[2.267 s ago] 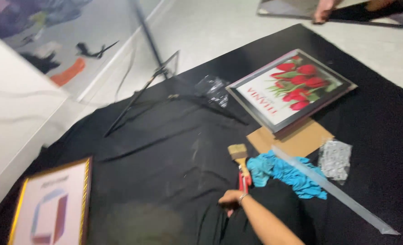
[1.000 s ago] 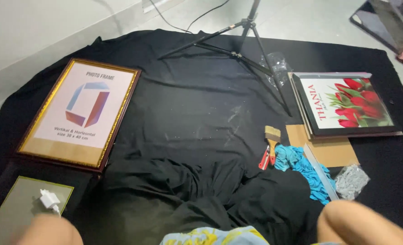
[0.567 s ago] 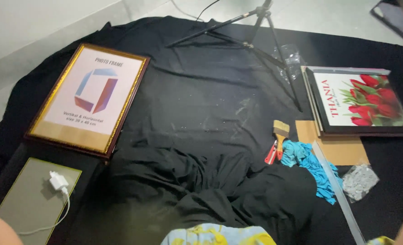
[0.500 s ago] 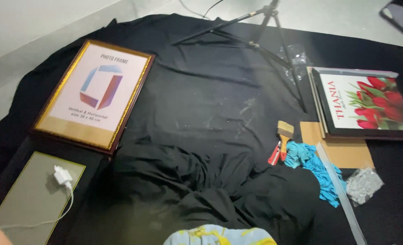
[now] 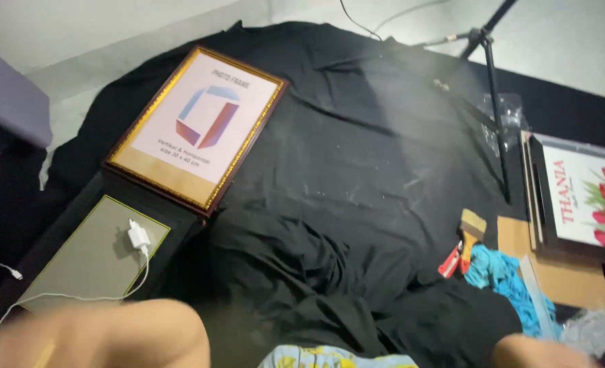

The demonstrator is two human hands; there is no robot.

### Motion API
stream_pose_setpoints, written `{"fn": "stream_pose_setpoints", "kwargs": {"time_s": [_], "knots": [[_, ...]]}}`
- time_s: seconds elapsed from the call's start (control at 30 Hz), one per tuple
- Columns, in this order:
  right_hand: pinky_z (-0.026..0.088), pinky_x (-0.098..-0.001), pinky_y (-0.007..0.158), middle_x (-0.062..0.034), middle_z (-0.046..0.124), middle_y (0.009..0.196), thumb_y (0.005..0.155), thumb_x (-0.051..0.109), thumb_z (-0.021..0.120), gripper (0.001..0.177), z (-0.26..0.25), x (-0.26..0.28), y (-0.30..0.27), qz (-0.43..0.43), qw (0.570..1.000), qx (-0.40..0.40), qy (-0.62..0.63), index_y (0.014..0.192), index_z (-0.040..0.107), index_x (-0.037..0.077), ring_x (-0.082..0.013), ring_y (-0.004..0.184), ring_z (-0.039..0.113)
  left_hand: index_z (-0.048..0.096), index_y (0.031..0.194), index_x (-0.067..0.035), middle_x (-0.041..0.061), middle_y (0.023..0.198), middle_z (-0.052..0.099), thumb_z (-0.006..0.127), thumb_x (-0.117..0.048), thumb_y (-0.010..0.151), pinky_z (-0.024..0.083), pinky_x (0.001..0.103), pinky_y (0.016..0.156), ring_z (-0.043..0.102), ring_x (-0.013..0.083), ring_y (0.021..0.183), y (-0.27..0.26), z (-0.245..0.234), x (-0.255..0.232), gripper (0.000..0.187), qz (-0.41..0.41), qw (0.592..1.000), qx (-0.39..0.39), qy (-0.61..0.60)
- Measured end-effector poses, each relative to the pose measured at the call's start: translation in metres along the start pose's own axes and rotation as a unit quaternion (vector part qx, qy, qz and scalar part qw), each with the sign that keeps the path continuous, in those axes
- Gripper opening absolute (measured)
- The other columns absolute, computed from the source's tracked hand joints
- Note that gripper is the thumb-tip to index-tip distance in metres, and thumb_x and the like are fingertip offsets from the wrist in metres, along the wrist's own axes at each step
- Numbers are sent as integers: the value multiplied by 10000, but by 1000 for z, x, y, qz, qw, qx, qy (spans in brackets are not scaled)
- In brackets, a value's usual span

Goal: Cleaning the back and front glass of a picture frame using a brush and a cloth

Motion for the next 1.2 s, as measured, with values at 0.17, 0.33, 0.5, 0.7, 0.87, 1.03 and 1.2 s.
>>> {"fn": "stream_pose_setpoints", "kwargs": {"time_s": [0.17, 0.33, 0.5, 0.7, 0.87, 1.03, 1.2], "knots": [[472, -448, 817, -173, 638, 1019, 1035, 317, 392, 397, 13, -80, 64, -4, 998, 60, 6, 1083, 599, -18, -347, 882, 599, 622, 1348, -82, 61, 1211, 701, 603, -329, 1022, 518, 326, 892, 666, 169, 1065, -67, -224, 125, 409, -78, 901, -425, 44], [495, -371, 816, -43, 669, 1025, 894, 278, 711, 311, 19, -185, 89, 174, 936, -93, -291, 1145, 654, 104, -263, 887, 631, 591, 1209, 29, 191, 1098, 607, 479, -235, 980, 494, 363, 799, 575, 244, 869, -248, -387, 245, 367, -135, 624, -755, -149], [515, -373, 838, -51, 702, 1063, 944, 304, 670, 318, 29, -259, 94, 258, 936, -53, -233, 1175, 671, 85, -252, 918, 674, 666, 1132, 18, 149, 1190, 741, 534, -115, 907, 584, 352, 752, 735, 262, 981, -277, -370, 264, 293, -71, 483, -867, -94], [571, -321, 777, -9, 739, 1062, 916, 276, 683, 231, 38, -334, 82, 384, 903, -109, -156, 1097, 700, 133, -180, 872, 720, 497, 1338, -3, 238, 1272, 641, 682, -165, 856, 665, 347, 802, 739, 316, 971, -269, -349, 267, 541, 13, 332, -943, -7], [519, -257, 640, 14, 745, 822, 921, 165, 674, 142, 72, -425, 73, 366, 870, -327, -50, 1002, 738, 67, -101, 623, 582, 518, 1229, 35, 234, 1199, 697, 767, -409, 859, 639, 333, 871, 757, 296, 988, -249, -328, 255, 630, -64, 323, -942, 65], [485, -294, 615, 8, 687, 764, 892, 211, 648, 129, 88, -429, 86, 379, 829, -382, -152, 944, 704, 107, -150, 600, 571, 524, 1222, 122, 255, 1224, 635, 772, -377, 865, 605, 251, 858, 716, 246, 992, -248, -333, 256, 662, 28, 407, -911, -54], [479, -299, 612, 13, 686, 764, 851, 184, 630, 103, 84, -427, 90, 356, 822, -399, -197, 917, 684, 126, -169, 594, 578, 606, 1159, 69, 140, 1064, 687, 800, -369, 863, 548, 197, 713, 666, 149, 836, -273, -362, 269, 564, 43, 442, -890, -105]]}}
Point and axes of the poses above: each hand's wrist, its own y-axis towards the middle knuckle, its own z-axis out of the palm, x = y × z, the point moved 5 cm from there along y, towards the middle knuckle
